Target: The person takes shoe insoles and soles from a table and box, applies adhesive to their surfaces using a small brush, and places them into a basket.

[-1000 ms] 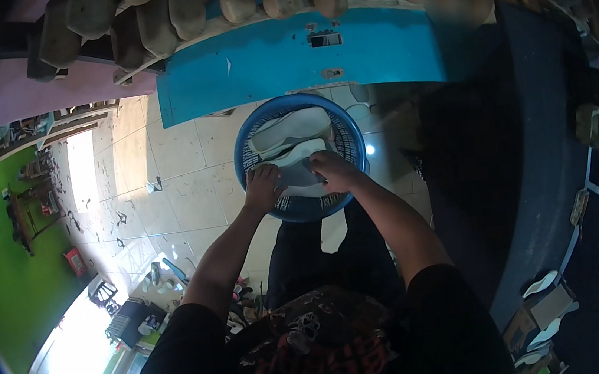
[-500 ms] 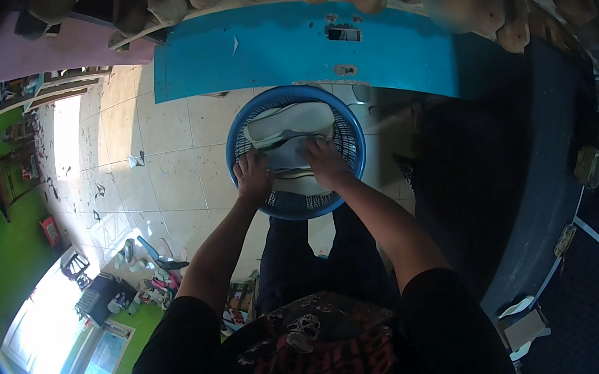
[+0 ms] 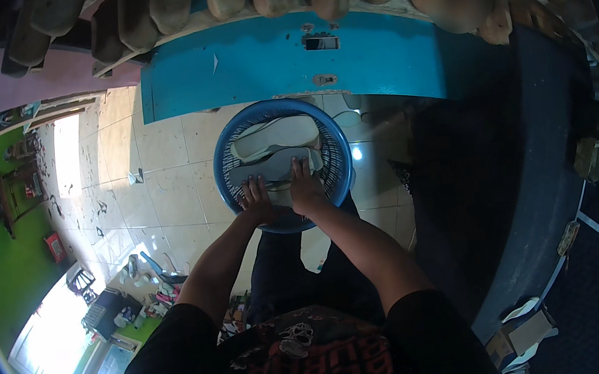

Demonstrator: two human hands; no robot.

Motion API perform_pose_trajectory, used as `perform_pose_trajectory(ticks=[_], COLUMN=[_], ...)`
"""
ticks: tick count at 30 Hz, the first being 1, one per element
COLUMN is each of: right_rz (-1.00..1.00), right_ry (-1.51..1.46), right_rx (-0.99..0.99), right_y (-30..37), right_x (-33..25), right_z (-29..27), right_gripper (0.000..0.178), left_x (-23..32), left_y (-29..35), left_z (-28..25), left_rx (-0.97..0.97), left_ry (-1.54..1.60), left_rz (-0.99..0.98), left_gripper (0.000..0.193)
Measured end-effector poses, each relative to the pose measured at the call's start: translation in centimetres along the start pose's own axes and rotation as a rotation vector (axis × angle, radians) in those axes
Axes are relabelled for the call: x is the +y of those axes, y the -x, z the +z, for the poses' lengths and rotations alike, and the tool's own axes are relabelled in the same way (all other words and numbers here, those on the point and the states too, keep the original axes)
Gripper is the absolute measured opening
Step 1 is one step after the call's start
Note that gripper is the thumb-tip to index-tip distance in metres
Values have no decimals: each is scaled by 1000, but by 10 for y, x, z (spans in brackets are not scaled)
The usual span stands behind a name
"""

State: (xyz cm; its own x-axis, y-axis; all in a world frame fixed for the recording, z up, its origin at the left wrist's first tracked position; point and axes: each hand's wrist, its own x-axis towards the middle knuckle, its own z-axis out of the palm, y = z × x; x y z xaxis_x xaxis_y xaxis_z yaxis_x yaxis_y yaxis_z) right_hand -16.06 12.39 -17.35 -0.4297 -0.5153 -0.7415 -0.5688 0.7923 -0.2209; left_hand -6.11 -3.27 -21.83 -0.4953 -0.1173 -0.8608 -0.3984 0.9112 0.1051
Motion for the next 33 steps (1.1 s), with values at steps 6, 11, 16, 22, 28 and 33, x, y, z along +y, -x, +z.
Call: perform_pose_trajectory(ticks=[6,11,16,22,28,33], right_rz=[-1,3,-21,45,31,165], right_ry=[-107,-153,-86,-94,-277,-461], right_rx=[-64,13,39,105,484,752], right_y=[1,-5,-6,-3,63,163], right_x=[-13,0,17,-6,-10,-11], right_z=[-13,7,31,16,20,56], right_gripper=[102,104,102,94,65,60], left_x=[-24,-7,5,-11,-58,-92], left_y=[-6,6,9,5,17,61], left_z=[-16,-31,-20,-33,-27,-40], left_rx=[-155,-221,-186,-231,98,469], left_ry=[-32,-135,-101,-63,-12,233], left_rz=[-19,-45,-42,12,315,701], left_gripper=[145,138,134,136,107,42])
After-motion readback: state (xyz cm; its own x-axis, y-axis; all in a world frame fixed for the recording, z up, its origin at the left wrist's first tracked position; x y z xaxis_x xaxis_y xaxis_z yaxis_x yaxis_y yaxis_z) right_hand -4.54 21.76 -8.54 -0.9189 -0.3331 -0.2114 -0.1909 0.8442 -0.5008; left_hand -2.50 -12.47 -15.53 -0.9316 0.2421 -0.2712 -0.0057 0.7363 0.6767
